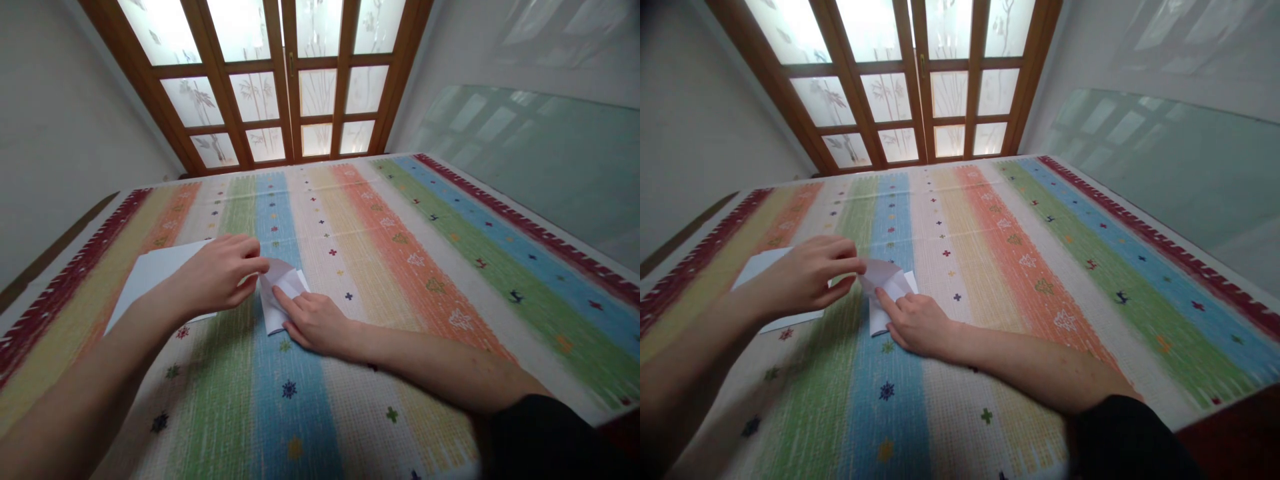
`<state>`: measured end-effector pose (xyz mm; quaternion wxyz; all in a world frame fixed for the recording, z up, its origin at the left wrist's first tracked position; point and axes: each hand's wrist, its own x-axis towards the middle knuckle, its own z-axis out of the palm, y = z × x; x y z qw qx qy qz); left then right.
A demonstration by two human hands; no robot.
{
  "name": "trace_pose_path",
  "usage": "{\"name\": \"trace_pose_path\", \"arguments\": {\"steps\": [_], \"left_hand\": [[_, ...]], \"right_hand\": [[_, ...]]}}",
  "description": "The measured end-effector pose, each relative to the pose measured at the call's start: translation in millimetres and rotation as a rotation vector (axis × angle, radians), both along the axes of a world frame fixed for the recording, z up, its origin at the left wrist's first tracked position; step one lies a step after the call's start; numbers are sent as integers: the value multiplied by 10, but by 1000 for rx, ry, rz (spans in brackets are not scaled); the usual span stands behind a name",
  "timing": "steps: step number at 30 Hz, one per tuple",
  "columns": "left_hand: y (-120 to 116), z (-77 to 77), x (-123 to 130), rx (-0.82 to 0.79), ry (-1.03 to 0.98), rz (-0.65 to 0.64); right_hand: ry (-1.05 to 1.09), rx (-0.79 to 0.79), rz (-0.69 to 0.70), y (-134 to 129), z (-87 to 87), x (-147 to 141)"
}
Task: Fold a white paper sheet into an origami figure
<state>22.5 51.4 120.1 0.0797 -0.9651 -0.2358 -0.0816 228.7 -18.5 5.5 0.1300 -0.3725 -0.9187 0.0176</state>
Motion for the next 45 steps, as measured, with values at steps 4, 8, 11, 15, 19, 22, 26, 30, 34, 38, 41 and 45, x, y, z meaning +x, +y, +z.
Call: {"name": "trace_pose_path", "arguments": {"steps": [4, 8, 11, 15, 19, 22, 26, 30, 34, 38, 41, 45], "left_hand": [[35, 222, 62, -153, 147, 104], [55, 246, 85, -256, 158, 214], [53, 202, 85, -274, 143, 263], [35, 143, 104, -207, 117, 307], [12, 124, 144, -182, 59, 368], [-17, 110, 168, -186, 2, 427], [-66, 31, 180, -211, -116, 477], [-108, -81, 175, -253, -310, 505], [-119, -154, 158, -309, -451, 521], [-93, -192, 134, -404, -513, 532], [-58, -209, 116, -500, -541, 510], [-2, -230, 96, -612, -548, 476]], "right_hand": [[1, -10, 6, -6, 0, 6], [21, -16, 15, -5, -9, 11], [23, -9, 15, -3, -12, 7], [18, 1, 7, -6, -7, 6], [14, 9, 11, -11, -3, 10], [5, 13, 4, -14, 1, 8], [-3, 8, 4, -17, 4, 0], [2, 15, 11, -21, -4, -1], [10, 14, 16, -24, -5, 1], [5, 10, 16, -23, -5, -4], [9, 2, 17, -21, -15, -7], [2, 6, 18, -21, -23, -8]]}}
